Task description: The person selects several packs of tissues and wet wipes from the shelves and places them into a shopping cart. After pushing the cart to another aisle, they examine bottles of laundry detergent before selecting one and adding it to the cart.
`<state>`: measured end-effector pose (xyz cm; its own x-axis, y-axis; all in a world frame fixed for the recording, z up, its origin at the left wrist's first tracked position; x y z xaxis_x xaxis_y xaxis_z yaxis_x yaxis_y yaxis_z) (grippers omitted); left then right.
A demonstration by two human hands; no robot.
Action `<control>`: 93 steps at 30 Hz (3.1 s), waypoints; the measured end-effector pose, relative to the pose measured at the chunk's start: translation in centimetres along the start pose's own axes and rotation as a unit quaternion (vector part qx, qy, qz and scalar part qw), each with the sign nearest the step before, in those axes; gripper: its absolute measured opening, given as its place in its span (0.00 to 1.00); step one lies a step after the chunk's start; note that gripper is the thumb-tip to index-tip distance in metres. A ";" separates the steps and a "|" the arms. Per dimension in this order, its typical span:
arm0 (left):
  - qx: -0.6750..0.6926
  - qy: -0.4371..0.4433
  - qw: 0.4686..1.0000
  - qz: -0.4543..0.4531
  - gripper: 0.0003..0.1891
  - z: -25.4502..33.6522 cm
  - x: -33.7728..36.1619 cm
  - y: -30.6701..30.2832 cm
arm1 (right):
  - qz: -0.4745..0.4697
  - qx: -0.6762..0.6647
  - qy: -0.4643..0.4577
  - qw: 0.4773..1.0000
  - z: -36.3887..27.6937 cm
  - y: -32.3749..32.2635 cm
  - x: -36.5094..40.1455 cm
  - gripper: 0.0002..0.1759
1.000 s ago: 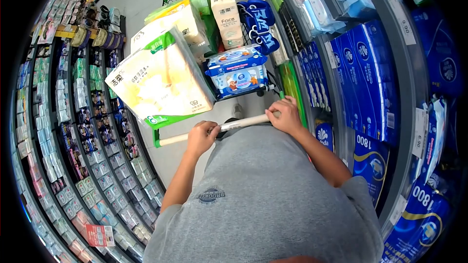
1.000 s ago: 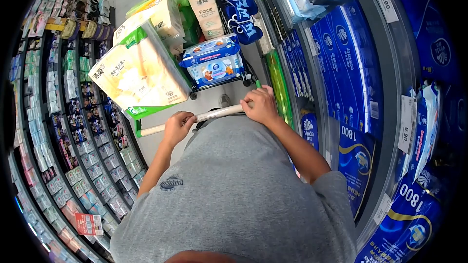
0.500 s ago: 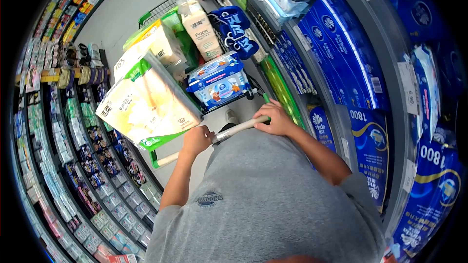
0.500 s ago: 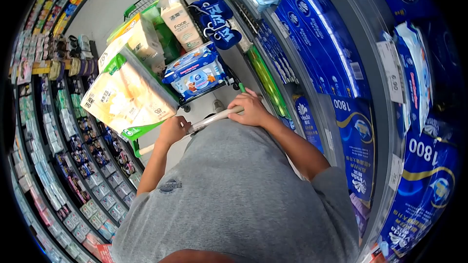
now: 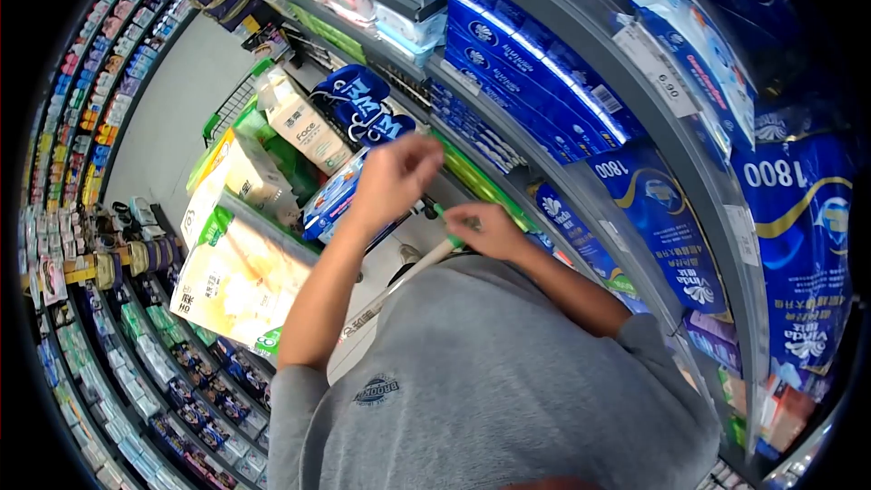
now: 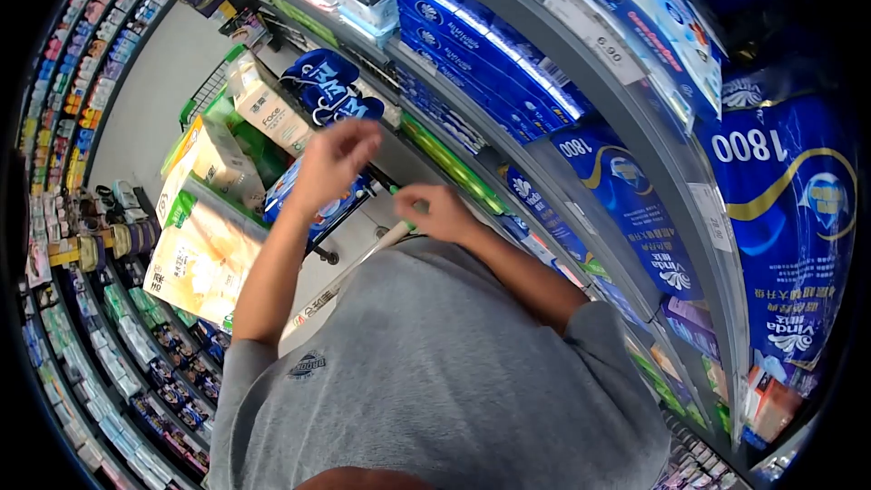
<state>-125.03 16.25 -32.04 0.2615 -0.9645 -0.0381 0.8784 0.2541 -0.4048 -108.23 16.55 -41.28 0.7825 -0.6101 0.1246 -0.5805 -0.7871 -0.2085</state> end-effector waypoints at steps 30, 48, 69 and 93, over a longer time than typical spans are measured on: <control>0.407 -0.063 0.897 0.162 0.13 2.4 -16.8 -0.9 | 0.386 -0.185 -0.123 0.895 -10.3 -18.7 8.6 0.39; 0.517 -0.072 0.760 0.387 0.13 -10.0 2.6 -16.5 | 0.173 -0.261 -0.049 0.948 -9.4 -9.1 -3.7 0.31; 0.323 -0.280 0.854 0.297 0.38 -14.1 8.0 -12.1 | -0.092 0.139 -0.360 0.918 -22.7 8.9 -18.6 0.33; 0.222 -0.262 0.892 0.293 0.45 -19.7 6.0 -12.7 | -0.117 0.179 -0.197 0.957 -9.0 16.3 -27.8 0.50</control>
<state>-142.49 5.84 -45.10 0.7777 -0.5194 0.3541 0.5703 0.8200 -0.0497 -141.51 19.88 -39.43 0.9465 -0.2847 -0.1520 -0.3205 -0.7734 -0.5470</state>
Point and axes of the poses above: each hand's wrist, its own x-axis away from the middle knuckle, its own y-axis out of the palm, z = x × y, the point moved 9 cm from there along -x, towards the middle knuckle, and after that the axes turned 4 degrees about -x, right-handed, at the moved point
